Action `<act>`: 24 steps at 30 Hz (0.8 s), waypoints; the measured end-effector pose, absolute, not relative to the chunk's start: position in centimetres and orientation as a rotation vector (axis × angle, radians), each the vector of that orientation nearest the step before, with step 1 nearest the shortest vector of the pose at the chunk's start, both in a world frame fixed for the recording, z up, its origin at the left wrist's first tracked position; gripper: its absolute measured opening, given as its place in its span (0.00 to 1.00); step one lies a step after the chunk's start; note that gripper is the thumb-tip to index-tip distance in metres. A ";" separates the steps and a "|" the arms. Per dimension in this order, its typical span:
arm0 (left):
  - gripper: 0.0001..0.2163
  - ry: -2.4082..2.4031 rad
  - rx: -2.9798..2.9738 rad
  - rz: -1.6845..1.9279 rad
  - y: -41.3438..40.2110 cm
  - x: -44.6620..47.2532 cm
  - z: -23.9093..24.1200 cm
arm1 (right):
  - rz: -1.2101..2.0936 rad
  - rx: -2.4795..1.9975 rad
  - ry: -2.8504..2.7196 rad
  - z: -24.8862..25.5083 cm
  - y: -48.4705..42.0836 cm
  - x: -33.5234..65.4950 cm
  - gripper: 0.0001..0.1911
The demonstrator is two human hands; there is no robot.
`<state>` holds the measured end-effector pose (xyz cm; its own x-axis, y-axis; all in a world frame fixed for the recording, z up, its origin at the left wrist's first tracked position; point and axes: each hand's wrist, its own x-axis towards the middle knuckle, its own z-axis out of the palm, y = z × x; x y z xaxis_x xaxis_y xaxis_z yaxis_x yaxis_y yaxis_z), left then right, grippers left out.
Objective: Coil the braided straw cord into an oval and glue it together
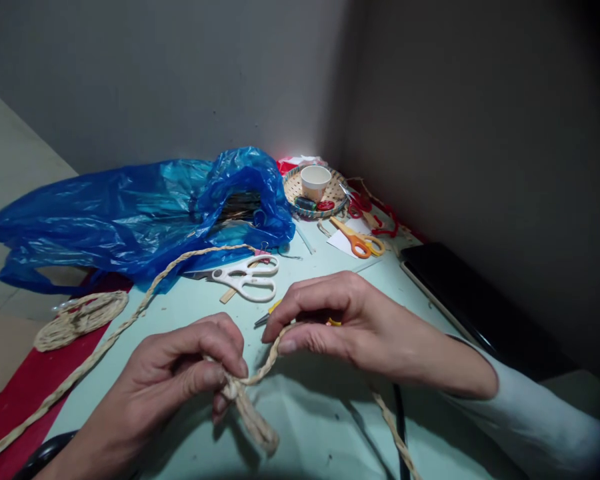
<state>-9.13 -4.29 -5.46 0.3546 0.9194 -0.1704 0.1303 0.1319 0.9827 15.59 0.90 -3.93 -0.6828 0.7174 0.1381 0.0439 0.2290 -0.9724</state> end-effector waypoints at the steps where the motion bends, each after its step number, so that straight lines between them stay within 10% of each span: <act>1: 0.10 1.056 1.303 0.758 -4.4 -9.1 -5.5 | 1.557 -0.691 -1.884 -4.0 1.0 15.6 0.04; 15: 0.01 1.051 1.400 0.804 -4.1 -8.2 -6.3 | 1.948 -0.620 -1.644 -5.4 1.9 15.2 0.06; 24: 0.16 1.181 1.207 0.831 -5.1 -7.3 -5.7 | 2.029 -0.533 -1.577 -5.8 1.7 14.7 0.12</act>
